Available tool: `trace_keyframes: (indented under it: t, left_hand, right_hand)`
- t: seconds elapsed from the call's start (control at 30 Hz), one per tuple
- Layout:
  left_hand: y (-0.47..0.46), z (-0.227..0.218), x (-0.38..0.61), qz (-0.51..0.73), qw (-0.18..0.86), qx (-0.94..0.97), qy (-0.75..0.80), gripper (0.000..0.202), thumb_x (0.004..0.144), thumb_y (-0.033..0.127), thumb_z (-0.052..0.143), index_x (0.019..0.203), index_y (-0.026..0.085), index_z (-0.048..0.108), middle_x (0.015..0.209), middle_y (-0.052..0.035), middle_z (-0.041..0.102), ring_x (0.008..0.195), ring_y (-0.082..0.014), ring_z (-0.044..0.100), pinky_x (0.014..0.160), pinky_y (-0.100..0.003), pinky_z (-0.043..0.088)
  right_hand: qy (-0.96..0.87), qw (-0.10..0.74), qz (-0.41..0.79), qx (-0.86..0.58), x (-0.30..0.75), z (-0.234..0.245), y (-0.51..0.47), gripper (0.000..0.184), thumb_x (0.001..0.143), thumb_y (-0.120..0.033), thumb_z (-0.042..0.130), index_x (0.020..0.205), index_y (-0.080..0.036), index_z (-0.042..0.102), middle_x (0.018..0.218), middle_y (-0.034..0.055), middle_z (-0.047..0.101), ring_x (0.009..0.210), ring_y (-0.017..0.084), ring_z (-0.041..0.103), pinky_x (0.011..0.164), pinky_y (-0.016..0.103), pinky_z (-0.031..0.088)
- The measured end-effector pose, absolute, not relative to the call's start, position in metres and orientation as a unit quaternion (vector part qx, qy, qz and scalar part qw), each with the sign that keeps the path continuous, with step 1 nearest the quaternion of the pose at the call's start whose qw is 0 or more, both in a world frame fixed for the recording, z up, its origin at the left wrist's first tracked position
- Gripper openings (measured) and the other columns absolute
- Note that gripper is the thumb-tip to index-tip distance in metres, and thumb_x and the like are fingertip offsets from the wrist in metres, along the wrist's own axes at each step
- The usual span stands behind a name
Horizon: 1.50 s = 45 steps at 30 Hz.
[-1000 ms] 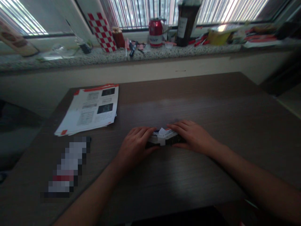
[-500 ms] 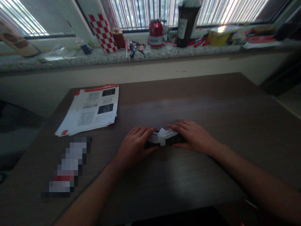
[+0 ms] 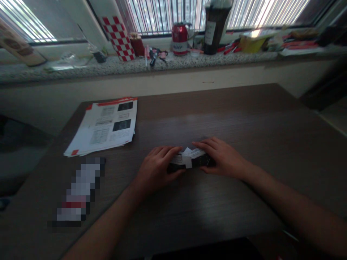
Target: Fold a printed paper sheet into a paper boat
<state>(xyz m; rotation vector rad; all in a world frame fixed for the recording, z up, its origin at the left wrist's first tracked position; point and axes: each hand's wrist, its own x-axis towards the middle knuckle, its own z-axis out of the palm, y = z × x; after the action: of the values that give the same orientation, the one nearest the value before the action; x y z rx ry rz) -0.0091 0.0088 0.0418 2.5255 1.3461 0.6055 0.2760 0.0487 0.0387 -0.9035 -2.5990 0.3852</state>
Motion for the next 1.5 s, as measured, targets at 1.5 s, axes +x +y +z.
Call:
trace_keyframes:
  t: [1.5]
  left_hand:
    - [0.014,0.028,-0.017,0.223,0.109,0.828,0.502,0.058,0.099,0.030,0.068,0.152,0.031,0.045,0.156,-0.0097,0.048,0.141,-0.0330,0.048,0.117,-0.056,0.043]
  right_hand:
    - [-0.800,0.270,-0.064,-0.532,0.328,0.026,0.094,0.050,0.090,-0.041,0.074,0.132,-0.018,0.060,0.124,0.0186,0.061,0.113,0.040,0.055,0.096,0.057,0.051]
